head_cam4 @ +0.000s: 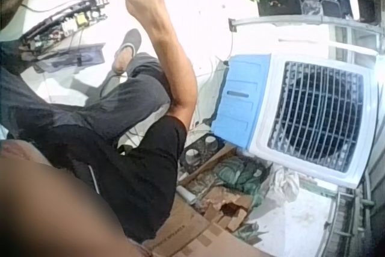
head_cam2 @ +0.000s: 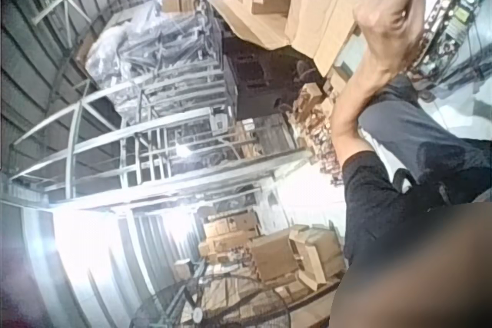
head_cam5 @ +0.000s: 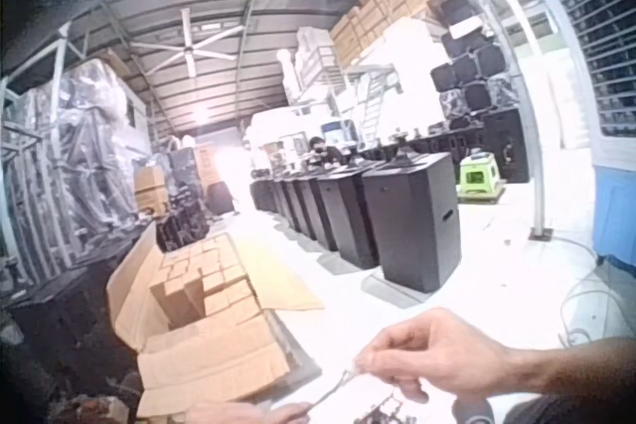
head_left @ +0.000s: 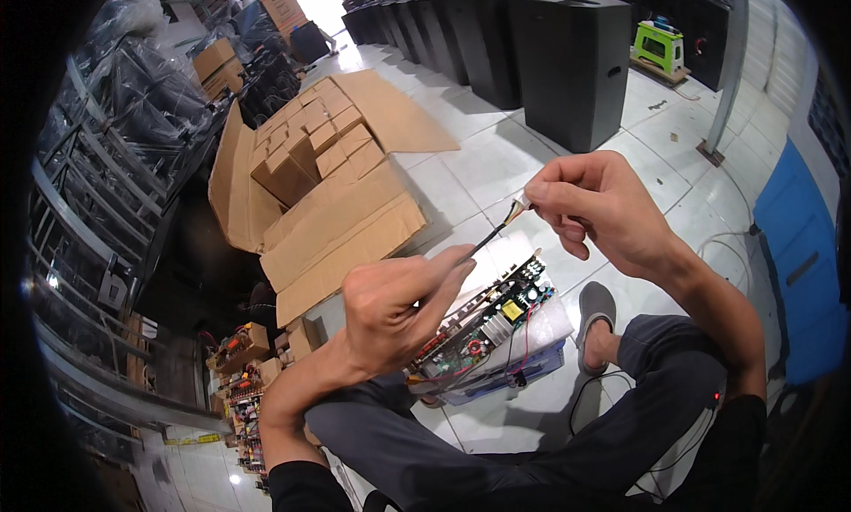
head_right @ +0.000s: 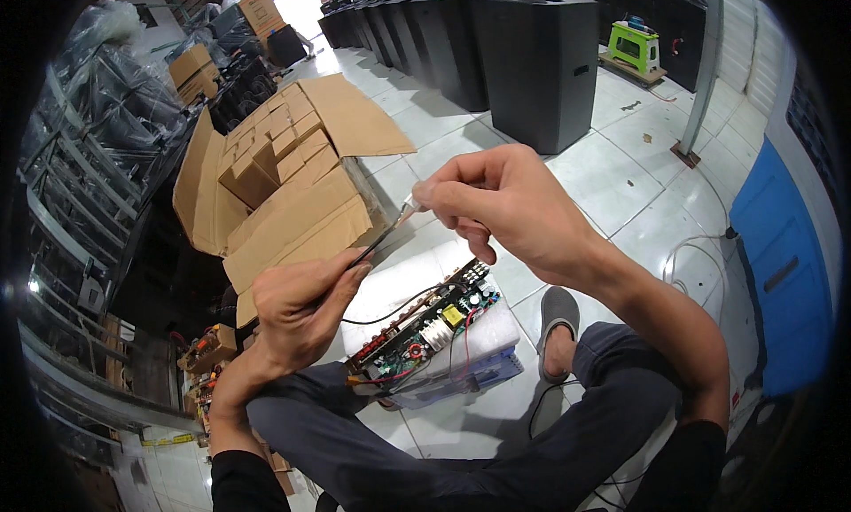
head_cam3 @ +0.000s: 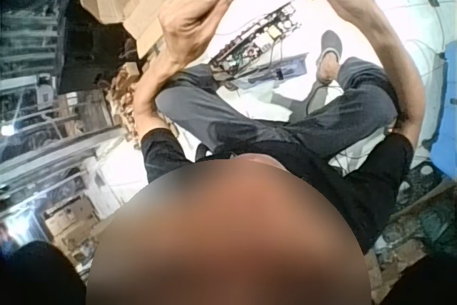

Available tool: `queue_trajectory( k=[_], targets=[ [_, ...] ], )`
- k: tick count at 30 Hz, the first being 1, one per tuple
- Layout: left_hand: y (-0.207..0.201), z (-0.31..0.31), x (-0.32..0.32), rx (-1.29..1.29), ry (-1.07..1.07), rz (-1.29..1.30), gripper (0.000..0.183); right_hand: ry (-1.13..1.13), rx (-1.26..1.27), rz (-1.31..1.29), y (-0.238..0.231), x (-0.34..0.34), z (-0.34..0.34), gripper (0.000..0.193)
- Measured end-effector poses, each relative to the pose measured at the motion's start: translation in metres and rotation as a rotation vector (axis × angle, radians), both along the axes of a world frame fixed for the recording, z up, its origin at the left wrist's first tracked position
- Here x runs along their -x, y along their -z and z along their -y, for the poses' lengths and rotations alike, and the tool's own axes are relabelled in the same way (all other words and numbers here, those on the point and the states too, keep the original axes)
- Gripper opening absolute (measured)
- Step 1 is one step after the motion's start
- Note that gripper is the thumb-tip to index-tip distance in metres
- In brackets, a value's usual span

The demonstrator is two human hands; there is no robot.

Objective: The person sits on the floor and uses a hot glue gun to apply glue to wires and components on a circuit board. They handle the board and wires, applying glue to multiple points and adjusting connections.

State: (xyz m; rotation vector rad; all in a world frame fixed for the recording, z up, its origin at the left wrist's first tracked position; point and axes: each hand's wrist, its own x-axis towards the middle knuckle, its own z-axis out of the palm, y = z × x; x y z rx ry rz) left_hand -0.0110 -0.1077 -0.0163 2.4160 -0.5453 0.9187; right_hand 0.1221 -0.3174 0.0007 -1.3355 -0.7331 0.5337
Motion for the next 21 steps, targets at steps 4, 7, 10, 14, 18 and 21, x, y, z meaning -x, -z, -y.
queue_trajectory(
  k=[4,7,10,14,18,21],
  targets=[
    [0.0037,-0.0008,-0.0046,0.028,0.035,0.031,0.015,0.068,0.049,0.02,0.0011,0.0002,0.0011,0.026],
    [0.0042,0.0004,-0.006,0.044,0.055,0.097,0.016,0.05,0.054,0.056,0.0012,0.0,0.0014,0.026],
    [0.0052,0.0005,-0.0071,0.048,0.058,0.11,0.015,0.052,0.041,0.095,0.0002,0.002,0.0008,0.024],
    [0.0055,0.0008,-0.007,0.037,0.055,0.105,0.015,0.058,0.047,0.105,-0.0031,0.0056,0.0018,0.024],
    [0.0009,0.002,-0.002,0.005,0.017,0.01,0.015,0.074,0.059,0.125,-0.0026,0.0051,0.0026,0.023],
    [-0.0001,0.0025,-0.0016,0.018,0.022,0.004,0.015,0.075,0.051,0.138,-0.0026,0.0042,0.0026,0.021]
  ],
)
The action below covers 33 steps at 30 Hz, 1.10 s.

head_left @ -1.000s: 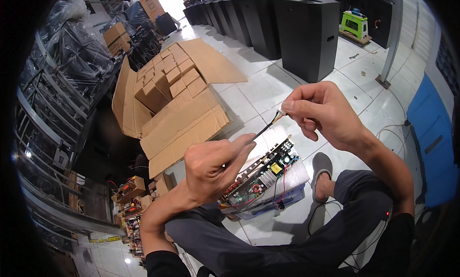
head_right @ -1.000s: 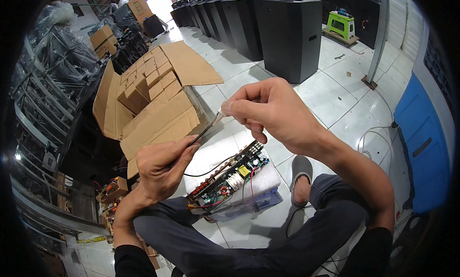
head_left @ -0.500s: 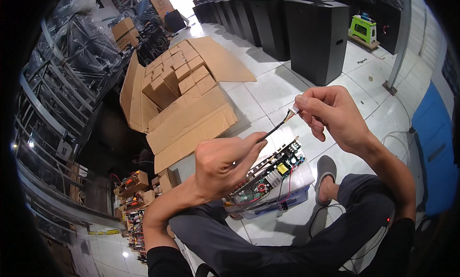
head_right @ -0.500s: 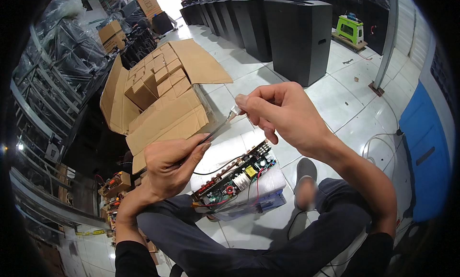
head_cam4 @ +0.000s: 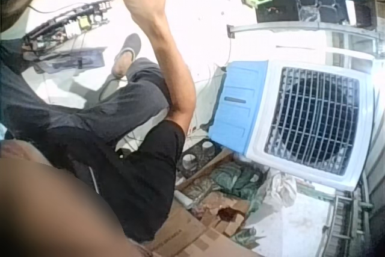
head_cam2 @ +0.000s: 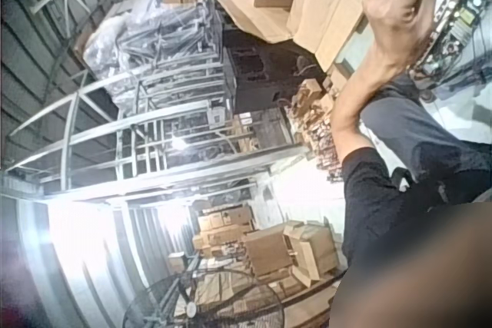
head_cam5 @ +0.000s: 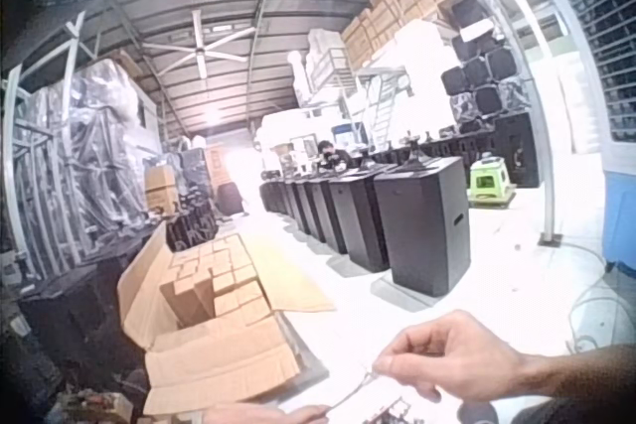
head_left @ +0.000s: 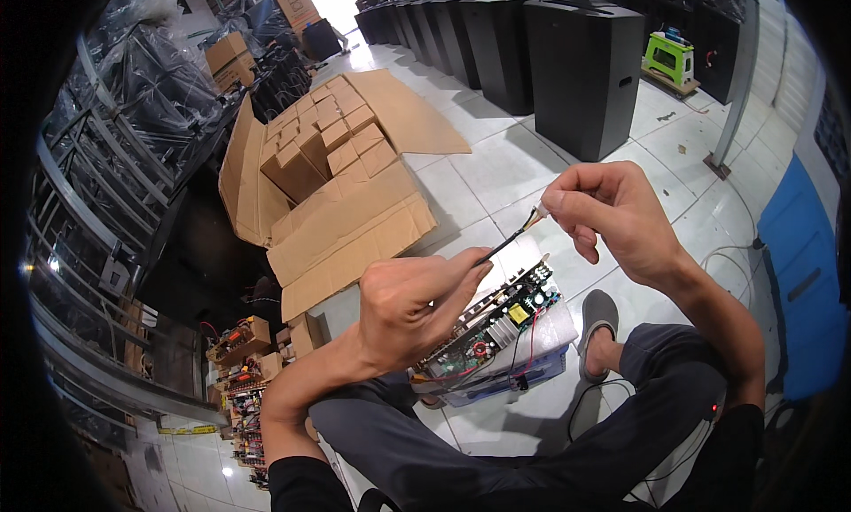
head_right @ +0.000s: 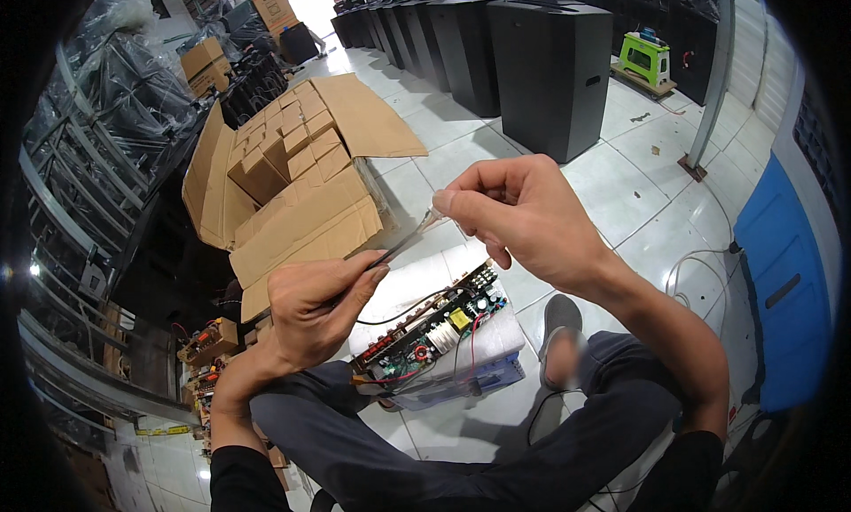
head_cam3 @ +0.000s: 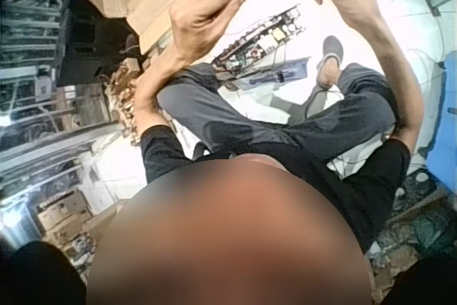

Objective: The person sits on the floor and uses a hot glue gun to apply glue to wires and components on a circuit board. They handle the board and wires, applying glue to multiple points and adjusting connections.

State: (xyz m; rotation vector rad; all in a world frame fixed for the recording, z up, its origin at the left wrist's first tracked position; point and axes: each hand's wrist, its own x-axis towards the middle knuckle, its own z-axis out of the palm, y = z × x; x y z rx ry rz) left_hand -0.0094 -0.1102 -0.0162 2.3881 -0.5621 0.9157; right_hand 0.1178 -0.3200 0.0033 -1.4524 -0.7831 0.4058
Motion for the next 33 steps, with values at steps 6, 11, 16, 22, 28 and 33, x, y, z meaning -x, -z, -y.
queue_trajectory(
  k=[6,11,16,22,28,33],
  targets=[
    [0.0057,-0.0018,-0.0053,0.02,0.03,0.105,0.015,0.0,-0.011,-0.003,-0.0001,0.0,-0.0005,0.021],
    [0.0054,-0.0013,-0.0056,0.026,0.033,0.107,0.014,0.0,0.013,0.006,-0.0007,0.0007,0.0006,0.022],
    [0.0041,-0.0019,-0.0044,0.017,0.028,0.081,0.014,0.003,0.003,0.003,0.0011,-0.0005,-0.0004,0.021],
    [0.0007,-0.0003,-0.0017,0.025,0.037,0.041,0.014,0.004,0.012,0.008,0.0009,0.0004,-0.0004,0.023],
    [0.0023,-0.0018,-0.0017,0.02,0.045,0.061,0.014,0.008,0.026,-0.005,0.0003,0.0013,-0.0006,0.024],
    [0.001,-0.0014,-0.0011,0.013,0.043,0.052,0.014,0.006,0.017,0.018,0.0002,0.0016,0.0001,0.024]
  ],
)
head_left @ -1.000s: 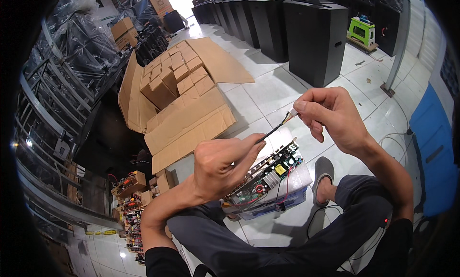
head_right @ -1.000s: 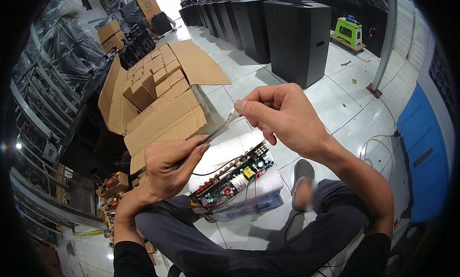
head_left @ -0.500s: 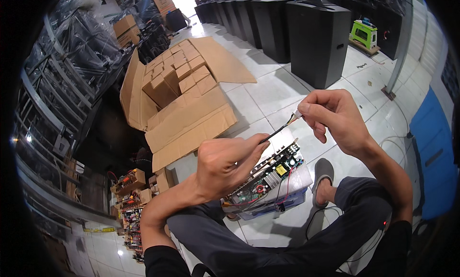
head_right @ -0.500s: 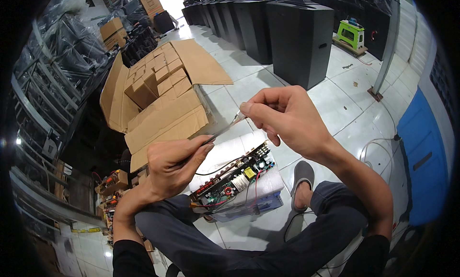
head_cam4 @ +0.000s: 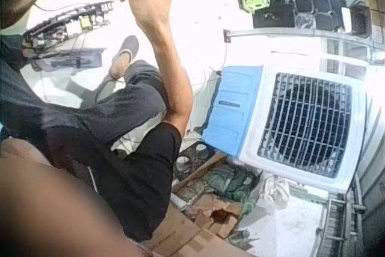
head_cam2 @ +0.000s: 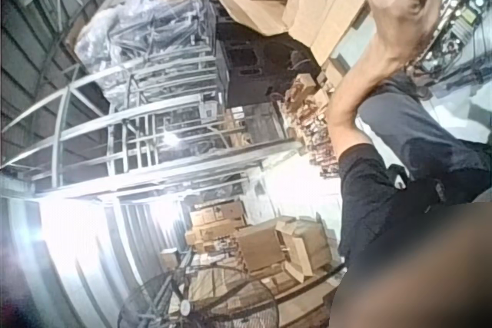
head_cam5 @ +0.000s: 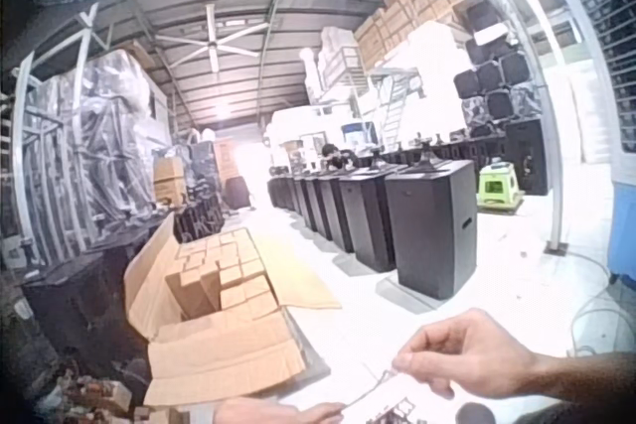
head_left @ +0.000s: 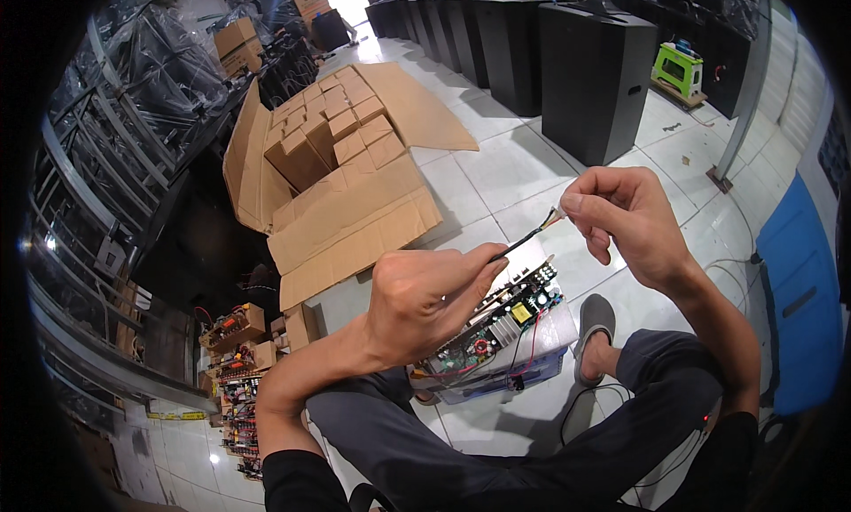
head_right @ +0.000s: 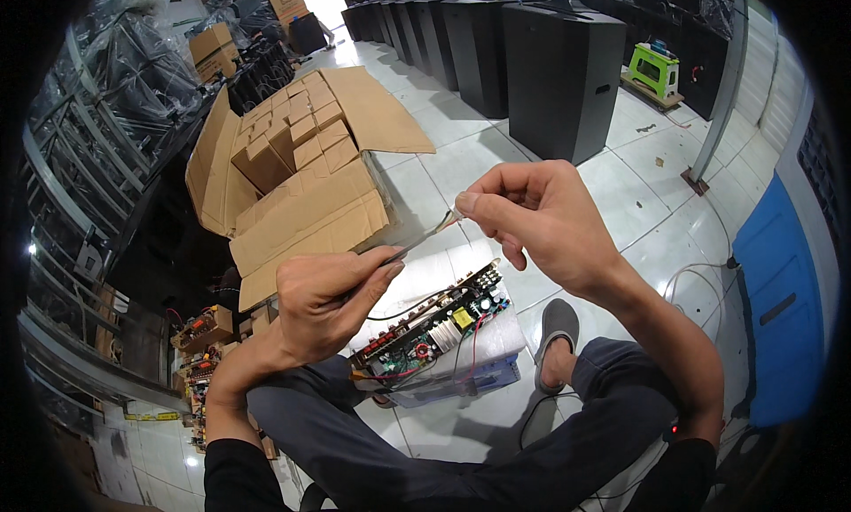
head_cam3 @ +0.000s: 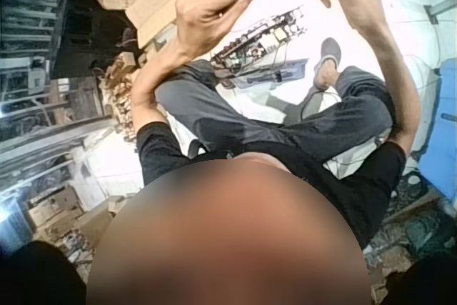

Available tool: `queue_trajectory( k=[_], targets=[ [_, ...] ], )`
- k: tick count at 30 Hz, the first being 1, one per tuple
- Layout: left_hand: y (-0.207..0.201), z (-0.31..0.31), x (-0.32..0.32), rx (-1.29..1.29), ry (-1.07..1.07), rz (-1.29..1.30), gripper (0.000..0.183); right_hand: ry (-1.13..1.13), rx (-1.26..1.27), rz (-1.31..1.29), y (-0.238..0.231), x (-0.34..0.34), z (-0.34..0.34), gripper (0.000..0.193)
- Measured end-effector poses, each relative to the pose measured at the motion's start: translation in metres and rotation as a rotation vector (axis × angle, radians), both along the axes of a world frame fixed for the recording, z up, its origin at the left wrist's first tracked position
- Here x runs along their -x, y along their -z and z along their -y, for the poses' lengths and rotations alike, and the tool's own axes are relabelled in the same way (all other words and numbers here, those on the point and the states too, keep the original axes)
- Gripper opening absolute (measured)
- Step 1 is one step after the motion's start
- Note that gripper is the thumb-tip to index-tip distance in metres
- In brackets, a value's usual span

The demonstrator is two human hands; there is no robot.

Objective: The person sits on the floor and uses a hot glue gun to apply glue to wires and components on a circuit board. They handle the board and wires, applying glue to multiple points and adjusting connections.

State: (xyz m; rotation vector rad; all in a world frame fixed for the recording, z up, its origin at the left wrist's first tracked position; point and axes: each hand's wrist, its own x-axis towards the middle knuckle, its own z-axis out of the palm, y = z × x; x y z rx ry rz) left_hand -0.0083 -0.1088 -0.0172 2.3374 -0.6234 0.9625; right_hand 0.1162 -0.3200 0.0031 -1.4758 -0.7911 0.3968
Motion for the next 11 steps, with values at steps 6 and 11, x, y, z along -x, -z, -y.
queue_trajectory(
  k=[6,11],
  targets=[
    [-0.0006,0.0014,0.0029,0.019,-0.055,-0.07,0.014,0.001,-0.016,0.0,0.0028,-0.0042,-0.0006,0.023],
    [-0.0001,-0.0002,0.0021,-0.028,-0.053,-0.068,0.014,-0.008,-0.005,-0.001,0.0061,-0.0076,0.0013,0.025]
  ],
)
